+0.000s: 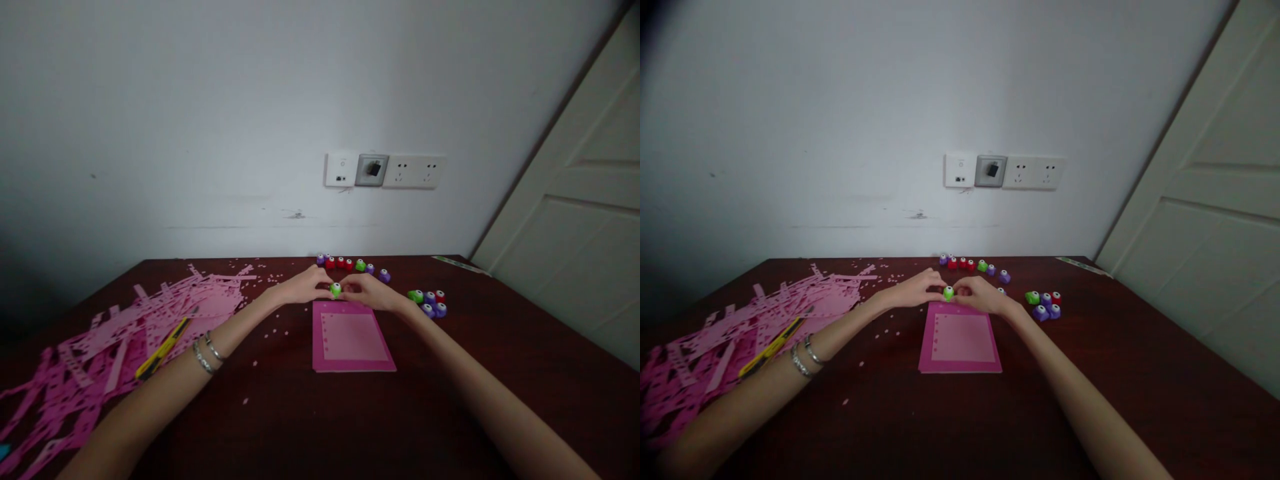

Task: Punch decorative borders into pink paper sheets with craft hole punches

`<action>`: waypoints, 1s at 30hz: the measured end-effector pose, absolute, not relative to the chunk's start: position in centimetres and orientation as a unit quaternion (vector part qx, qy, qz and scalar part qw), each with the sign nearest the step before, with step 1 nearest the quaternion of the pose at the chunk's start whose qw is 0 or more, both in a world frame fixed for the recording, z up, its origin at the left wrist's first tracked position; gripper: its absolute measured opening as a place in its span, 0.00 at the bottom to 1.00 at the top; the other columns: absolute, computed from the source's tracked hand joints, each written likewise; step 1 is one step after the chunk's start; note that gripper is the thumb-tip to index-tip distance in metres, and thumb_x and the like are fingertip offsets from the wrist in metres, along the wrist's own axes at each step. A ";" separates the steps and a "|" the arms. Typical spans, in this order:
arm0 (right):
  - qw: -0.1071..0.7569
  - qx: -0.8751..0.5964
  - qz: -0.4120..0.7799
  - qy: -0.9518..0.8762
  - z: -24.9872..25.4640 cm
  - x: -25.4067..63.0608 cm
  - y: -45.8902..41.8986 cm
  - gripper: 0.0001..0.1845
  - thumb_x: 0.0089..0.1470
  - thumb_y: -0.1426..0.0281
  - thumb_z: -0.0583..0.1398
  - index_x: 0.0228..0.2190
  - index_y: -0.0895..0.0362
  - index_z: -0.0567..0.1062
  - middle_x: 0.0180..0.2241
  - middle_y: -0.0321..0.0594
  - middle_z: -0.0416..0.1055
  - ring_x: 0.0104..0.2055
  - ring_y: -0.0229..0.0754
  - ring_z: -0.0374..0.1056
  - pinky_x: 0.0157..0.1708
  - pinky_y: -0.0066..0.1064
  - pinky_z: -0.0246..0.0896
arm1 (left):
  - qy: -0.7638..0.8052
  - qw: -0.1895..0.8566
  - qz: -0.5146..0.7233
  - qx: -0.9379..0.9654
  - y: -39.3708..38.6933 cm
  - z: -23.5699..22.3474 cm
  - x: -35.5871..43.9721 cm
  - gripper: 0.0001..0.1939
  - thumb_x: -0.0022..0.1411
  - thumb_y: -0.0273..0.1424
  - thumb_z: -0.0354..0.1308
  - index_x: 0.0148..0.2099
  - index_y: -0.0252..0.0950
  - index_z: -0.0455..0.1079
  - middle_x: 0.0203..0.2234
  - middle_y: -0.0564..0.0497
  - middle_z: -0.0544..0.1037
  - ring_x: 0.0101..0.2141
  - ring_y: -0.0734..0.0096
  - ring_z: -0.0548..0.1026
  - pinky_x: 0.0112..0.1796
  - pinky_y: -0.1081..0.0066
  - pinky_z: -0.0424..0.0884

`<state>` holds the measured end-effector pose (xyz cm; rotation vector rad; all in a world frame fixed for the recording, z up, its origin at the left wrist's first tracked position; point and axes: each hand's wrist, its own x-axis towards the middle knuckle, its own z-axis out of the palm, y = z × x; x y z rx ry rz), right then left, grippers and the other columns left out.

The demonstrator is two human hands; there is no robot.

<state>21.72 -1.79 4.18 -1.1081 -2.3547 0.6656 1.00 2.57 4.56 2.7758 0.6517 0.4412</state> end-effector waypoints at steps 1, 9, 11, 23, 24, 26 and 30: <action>0.224 -0.401 0.243 -0.854 3.6 21.7 -1.7 0.13 0.51 0.64 0.56 0.32 0.62 0.73 0.26 0.37 0.68 0.26 0.35 0.59 0.25 0.26 0.53 | 0.235 0.132 0.148 0.952 2.4 3.9 0.9 0.14 0.59 0.39 0.54 0.41 0.35 0.72 0.31 0.48 0.71 0.36 0.67 0.64 0.39 0.69 0.58; 0.193 -0.424 0.249 -0.849 0.3 22.0 -0.6 0.13 0.50 0.65 0.58 0.34 0.61 0.75 0.25 0.36 0.68 0.25 0.35 0.59 0.25 0.26 0.53 | 0.268 0.159 0.137 0.940 1.9 1.1 1.1 0.15 0.59 0.39 0.54 0.40 0.33 0.72 0.31 0.49 0.70 0.35 0.68 0.65 0.40 0.69 0.58; 0.193 -0.425 0.247 -0.849 0.1 21.9 -0.5 0.12 0.49 0.66 0.58 0.33 0.61 0.75 0.25 0.36 0.68 0.25 0.35 0.59 0.25 0.26 0.53 | 0.271 0.158 0.137 0.940 2.0 0.9 1.2 0.14 0.58 0.38 0.55 0.40 0.33 0.72 0.31 0.49 0.71 0.35 0.68 0.66 0.40 0.69 0.58; 0.184 -0.435 0.241 -0.848 -0.1 22.0 -0.2 0.09 0.46 0.71 0.60 0.32 0.60 0.75 0.26 0.36 0.69 0.26 0.35 0.61 0.25 0.26 0.53 | 0.280 0.155 0.145 0.936 2.2 0.0 1.1 0.14 0.56 0.38 0.58 0.42 0.36 0.71 0.32 0.49 0.70 0.36 0.68 0.66 0.38 0.69 0.60; 0.183 -0.436 0.240 -0.848 0.0 22.0 -0.3 0.09 0.46 0.71 0.60 0.32 0.60 0.75 0.26 0.36 0.69 0.26 0.35 0.61 0.25 0.26 0.54 | 0.282 0.155 0.145 0.936 2.2 0.0 1.2 0.14 0.56 0.38 0.58 0.42 0.36 0.71 0.32 0.49 0.70 0.36 0.68 0.66 0.39 0.69 0.61; 0.179 -0.439 0.240 -0.847 0.0 21.9 -0.3 0.09 0.46 0.72 0.60 0.32 0.60 0.75 0.26 0.36 0.69 0.26 0.35 0.61 0.26 0.26 0.54 | 0.284 0.159 0.144 0.935 2.0 0.0 1.2 0.14 0.56 0.38 0.58 0.42 0.35 0.71 0.32 0.49 0.70 0.36 0.67 0.66 0.39 0.68 0.61; 0.167 -0.449 0.243 -0.844 0.6 22.4 -0.3 0.14 0.45 0.66 0.62 0.35 0.59 0.74 0.27 0.36 0.69 0.27 0.36 0.62 0.26 0.26 0.55 | 0.308 0.174 0.160 0.921 1.9 0.3 1.2 0.21 0.54 0.40 0.59 0.47 0.34 0.68 0.34 0.47 0.70 0.37 0.66 0.67 0.38 0.68 0.62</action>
